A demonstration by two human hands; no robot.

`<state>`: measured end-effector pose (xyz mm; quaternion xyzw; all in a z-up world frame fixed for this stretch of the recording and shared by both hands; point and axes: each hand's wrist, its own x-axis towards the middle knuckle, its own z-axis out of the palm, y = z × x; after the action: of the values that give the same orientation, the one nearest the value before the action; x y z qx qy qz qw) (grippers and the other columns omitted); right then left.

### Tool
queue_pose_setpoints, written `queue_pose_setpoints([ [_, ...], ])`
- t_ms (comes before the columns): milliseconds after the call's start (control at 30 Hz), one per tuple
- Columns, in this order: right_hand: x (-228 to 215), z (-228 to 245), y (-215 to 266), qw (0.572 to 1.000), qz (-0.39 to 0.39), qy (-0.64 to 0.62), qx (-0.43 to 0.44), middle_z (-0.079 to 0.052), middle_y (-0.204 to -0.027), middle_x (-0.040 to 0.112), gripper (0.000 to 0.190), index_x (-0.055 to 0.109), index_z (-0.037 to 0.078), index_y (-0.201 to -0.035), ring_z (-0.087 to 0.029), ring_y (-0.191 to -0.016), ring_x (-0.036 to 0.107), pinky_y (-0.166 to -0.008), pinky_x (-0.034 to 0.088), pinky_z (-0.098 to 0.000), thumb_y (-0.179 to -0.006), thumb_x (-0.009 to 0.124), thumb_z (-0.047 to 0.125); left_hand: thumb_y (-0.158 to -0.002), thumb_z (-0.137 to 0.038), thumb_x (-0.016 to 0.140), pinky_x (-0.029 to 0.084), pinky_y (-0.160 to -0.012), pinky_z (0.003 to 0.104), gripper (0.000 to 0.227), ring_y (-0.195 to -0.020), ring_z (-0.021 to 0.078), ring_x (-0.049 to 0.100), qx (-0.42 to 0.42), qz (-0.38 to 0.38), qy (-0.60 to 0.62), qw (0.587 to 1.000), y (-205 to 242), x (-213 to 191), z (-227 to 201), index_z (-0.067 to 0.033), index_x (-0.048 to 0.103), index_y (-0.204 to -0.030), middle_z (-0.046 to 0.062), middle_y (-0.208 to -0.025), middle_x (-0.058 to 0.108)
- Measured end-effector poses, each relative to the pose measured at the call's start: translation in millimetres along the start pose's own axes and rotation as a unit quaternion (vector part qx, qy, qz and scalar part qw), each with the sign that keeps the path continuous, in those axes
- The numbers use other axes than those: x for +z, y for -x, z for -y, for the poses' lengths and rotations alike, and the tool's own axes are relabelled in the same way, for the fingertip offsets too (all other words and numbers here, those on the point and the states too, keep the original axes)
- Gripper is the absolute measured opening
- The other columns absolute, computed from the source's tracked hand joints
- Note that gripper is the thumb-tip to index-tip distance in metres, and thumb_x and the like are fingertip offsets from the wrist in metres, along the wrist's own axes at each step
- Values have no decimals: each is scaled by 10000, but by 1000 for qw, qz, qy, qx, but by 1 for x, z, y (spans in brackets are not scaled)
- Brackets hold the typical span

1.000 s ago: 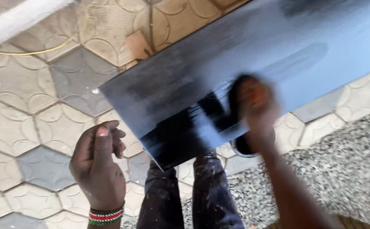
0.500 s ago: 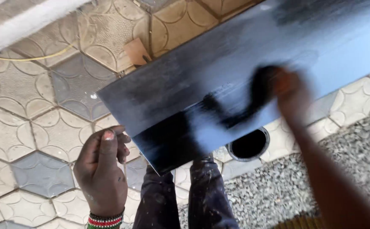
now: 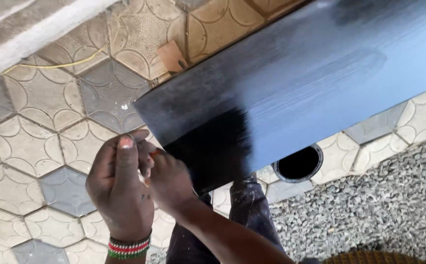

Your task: Painting a long wooden board with black paint using a sponge

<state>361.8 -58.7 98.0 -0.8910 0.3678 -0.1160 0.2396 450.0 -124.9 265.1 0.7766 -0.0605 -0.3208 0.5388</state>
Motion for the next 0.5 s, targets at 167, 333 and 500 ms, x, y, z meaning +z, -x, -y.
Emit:
queue_pose_setpoints([
  [167, -87, -241, 8, 946, 154, -17, 283, -65, -1380, 803, 373, 757, 237, -1401, -364, -1209, 736, -955, 565, -569, -1124, 600, 431, -1259, -245, 607, 465, -670, 283, 366, -818, 154, 686, -19, -3, -29, 999, -5, 3, 20, 44, 832, -1247, 125, -812, 703],
  [333, -265, -490, -39, 967, -65, 141, 201, -67, -1198, 877, 227, 890, 162, -1322, -289, -1056, 830, -868, 615, -461, -1190, 707, 143, -1268, -224, 595, 478, -656, 294, 357, -833, 190, 700, -20, -5, -27, 999, -3, -3, 29, 50, 820, -1221, 125, -780, 637],
  [500, -135, -328, -25, 930, -118, -104, 332, 55, -1037, 871, 199, 820, 233, -1180, -123, -889, 799, -725, 602, -291, -1085, 700, 105, -1245, -258, 621, 474, -632, 297, 373, -766, 184, 666, -35, -41, -21, 998, -11, -17, 40, 54, 823, -1205, 180, -854, 721],
])
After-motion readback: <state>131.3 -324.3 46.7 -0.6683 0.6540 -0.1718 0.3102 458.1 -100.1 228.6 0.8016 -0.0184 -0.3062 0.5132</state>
